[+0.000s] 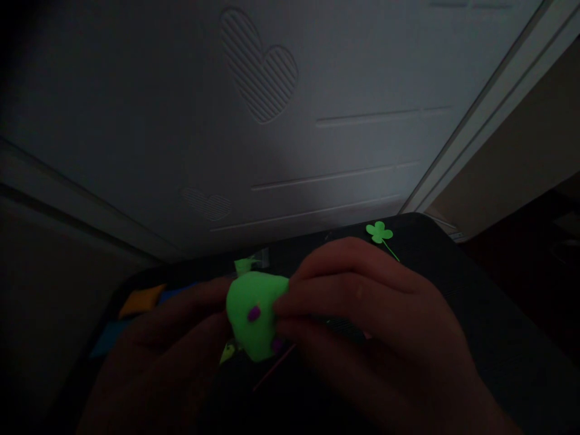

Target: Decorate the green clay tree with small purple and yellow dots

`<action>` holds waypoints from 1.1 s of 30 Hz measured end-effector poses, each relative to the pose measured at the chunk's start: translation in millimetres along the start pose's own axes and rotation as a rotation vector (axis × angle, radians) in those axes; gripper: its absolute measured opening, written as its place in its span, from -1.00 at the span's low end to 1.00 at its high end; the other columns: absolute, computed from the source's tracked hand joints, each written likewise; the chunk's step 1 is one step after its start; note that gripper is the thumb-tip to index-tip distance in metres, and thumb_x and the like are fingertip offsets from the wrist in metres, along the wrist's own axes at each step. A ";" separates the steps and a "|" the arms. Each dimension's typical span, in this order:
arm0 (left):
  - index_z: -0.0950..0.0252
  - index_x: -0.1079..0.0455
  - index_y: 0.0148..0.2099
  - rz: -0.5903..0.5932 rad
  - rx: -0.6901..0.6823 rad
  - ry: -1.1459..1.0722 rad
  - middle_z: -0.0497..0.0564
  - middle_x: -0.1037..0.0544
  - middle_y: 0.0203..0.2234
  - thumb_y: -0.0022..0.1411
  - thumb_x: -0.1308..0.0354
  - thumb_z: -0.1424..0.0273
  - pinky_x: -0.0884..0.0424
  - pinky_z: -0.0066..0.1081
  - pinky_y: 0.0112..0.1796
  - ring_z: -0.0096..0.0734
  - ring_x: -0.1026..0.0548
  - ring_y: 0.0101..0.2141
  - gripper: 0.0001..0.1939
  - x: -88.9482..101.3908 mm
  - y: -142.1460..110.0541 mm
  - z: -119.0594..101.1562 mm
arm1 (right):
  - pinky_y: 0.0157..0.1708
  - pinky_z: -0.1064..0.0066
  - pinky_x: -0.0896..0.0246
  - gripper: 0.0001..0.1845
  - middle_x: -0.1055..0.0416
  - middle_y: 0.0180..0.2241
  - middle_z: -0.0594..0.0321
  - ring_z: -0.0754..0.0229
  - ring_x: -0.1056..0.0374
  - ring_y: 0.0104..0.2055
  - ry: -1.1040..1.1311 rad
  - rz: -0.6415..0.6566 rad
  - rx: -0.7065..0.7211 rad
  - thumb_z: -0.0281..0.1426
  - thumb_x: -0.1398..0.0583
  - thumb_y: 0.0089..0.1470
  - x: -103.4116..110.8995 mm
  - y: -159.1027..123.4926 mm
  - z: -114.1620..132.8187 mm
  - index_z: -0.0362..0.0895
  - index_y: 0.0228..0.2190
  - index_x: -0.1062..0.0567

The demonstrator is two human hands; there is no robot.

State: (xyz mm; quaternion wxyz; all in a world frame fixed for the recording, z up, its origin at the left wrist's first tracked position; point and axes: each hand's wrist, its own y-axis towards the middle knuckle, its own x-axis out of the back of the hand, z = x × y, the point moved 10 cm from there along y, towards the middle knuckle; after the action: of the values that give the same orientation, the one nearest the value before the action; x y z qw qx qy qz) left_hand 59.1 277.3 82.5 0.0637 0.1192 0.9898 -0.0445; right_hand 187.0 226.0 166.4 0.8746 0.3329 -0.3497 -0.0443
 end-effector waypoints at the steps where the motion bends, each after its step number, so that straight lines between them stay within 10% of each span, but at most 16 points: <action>1: 0.13 -0.48 -0.40 -0.001 0.007 -0.001 -0.11 -0.56 -0.50 0.00 -0.15 0.47 -0.38 -0.57 -0.38 -0.45 -0.51 -0.42 -0.87 -0.4 0.4 1.1 | -0.34 0.73 -0.30 -0.89 -0.38 -0.26 0.31 0.36 -0.33 -0.20 0.000 0.001 0.003 -0.41 -0.16 -0.02 -0.1 0.2 0.0 -0.08 -0.36 -0.44; 33: 0.20 -0.47 -0.40 -0.038 0.175 -0.167 -0.08 -0.56 -0.52 0.00 -0.14 0.51 -0.37 -0.68 -0.52 -0.48 -0.52 -0.46 -0.88 -7.4 -4.7 16.4 | -0.36 0.69 -0.28 -0.81 -0.36 -0.29 0.30 0.39 -0.32 -0.25 -0.021 0.049 0.035 -0.52 -0.19 -0.10 0.8 -1.0 2.3 -0.12 -0.34 -0.41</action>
State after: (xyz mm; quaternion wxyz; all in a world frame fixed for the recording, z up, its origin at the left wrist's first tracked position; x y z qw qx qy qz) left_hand 66.9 269.4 67.7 0.1346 0.1015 0.9754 -0.1419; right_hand 186.3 223.7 167.4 0.8658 0.3389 -0.3676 -0.0202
